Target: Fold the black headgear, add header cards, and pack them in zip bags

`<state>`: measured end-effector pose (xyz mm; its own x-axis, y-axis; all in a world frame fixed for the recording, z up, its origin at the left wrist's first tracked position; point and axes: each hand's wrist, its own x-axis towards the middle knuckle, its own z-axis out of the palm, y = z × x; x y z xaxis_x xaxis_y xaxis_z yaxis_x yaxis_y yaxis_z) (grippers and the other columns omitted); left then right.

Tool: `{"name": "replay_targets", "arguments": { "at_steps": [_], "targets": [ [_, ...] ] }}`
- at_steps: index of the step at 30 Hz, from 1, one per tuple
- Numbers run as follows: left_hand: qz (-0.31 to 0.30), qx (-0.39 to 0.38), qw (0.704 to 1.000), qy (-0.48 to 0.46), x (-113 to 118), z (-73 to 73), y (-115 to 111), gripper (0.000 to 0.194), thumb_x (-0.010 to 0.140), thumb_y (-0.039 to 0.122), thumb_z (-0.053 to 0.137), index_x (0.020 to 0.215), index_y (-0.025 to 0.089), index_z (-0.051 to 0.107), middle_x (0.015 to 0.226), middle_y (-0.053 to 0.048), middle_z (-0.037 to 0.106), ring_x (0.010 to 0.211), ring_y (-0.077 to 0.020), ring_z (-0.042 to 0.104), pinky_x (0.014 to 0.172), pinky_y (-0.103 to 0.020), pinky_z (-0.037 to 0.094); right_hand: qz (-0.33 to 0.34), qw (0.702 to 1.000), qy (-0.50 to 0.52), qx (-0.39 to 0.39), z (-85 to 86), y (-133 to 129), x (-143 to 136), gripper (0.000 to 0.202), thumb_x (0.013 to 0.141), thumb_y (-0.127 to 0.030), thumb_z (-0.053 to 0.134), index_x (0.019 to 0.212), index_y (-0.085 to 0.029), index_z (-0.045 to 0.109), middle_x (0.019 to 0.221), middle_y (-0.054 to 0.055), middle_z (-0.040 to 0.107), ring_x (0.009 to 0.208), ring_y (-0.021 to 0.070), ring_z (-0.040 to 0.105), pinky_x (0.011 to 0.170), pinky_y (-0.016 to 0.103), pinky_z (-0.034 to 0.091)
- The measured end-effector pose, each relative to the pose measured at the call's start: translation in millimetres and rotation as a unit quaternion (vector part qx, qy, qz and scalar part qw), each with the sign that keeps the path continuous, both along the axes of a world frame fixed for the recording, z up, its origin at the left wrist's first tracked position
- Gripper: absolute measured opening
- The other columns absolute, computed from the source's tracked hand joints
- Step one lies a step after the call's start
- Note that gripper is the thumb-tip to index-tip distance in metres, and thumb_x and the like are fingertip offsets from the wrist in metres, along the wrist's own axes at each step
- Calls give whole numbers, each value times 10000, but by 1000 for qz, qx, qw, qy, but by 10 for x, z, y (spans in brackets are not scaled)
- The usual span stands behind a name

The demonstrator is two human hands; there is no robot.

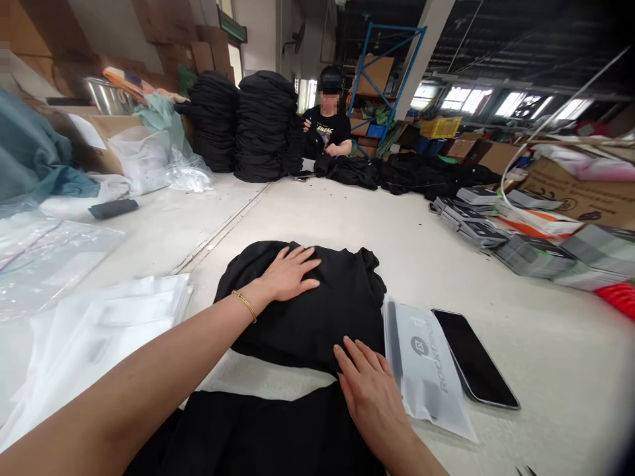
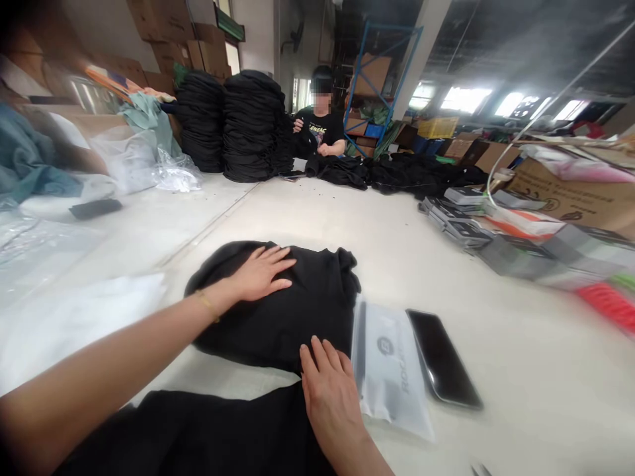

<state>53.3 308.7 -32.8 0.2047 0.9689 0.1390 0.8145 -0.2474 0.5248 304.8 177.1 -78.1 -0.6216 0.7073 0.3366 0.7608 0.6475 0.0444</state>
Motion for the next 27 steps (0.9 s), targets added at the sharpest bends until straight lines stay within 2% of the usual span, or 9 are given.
{"name": "replay_targets", "arguments": {
  "at_steps": [3,5,8,11,15,18,22,25,27],
  "targets": [
    [-30,-21,997,69,59,9,-32,513,823,554,472,1248,274,527,1475,-74,293,1353,-354,189,1057,-590,26,-13,999,16,-26,61,-4,-11,347,869,-140,426,1186,-183,560,1227,115,587,1107,290,537,870,450,463],
    [-50,-23,994,96,124,76,-114,497,868,537,387,1275,275,501,1478,-76,283,1358,-360,166,1039,-619,39,-19,998,31,-49,99,-1,8,352,865,-158,453,1198,-211,552,1235,106,578,1106,286,531,861,453,471],
    [-125,-9,985,118,208,163,-441,449,903,523,318,1298,356,452,1461,7,332,1376,-270,157,1082,-536,4,-9,993,69,-99,143,5,87,350,849,-197,510,1193,-240,557,1249,86,566,1124,267,519,877,442,477],
    [-187,5,970,154,179,119,-865,498,870,564,379,1332,378,398,1472,18,304,1384,-255,125,1091,-499,-34,6,985,118,-128,150,-8,210,369,840,-257,541,1208,-226,541,1281,95,536,1175,254,490,937,438,458],
    [-156,21,970,187,46,-43,-1192,569,866,561,394,1386,345,307,1512,-15,175,1387,-291,67,1093,-507,22,-8,983,134,-123,85,-33,379,442,846,-308,531,1262,-170,484,1342,137,470,1255,275,412,992,469,414],
    [-158,24,970,182,-34,-51,-1360,518,896,515,365,1376,321,340,1499,-38,222,1380,-275,135,1095,-506,90,-36,983,122,-131,23,-34,505,464,845,-308,527,1267,-122,471,1351,175,444,1246,284,420,998,471,407],
    [-139,16,981,138,-227,148,-1855,402,920,426,366,1278,293,494,1435,-31,376,1330,-225,305,1091,-444,230,-54,984,118,-121,14,-149,637,398,863,-251,482,1230,-99,499,1284,195,499,1182,292,483,967,478,431],
    [-71,14,992,100,-441,319,-2430,332,899,418,427,1176,323,584,1306,9,538,1215,-215,471,1031,-377,377,-14,984,144,-100,92,-432,665,358,883,-217,432,1230,-155,494,1274,158,515,1176,271,487,957,476,439],
    [-36,8,996,85,-554,358,-2818,309,879,412,470,1160,362,590,1221,38,603,1142,-212,539,991,-348,433,21,981,167,-98,158,-692,646,340,884,-206,434,1218,-190,498,1249,134,535,1165,253,495,951,460,448]
  ]
}}
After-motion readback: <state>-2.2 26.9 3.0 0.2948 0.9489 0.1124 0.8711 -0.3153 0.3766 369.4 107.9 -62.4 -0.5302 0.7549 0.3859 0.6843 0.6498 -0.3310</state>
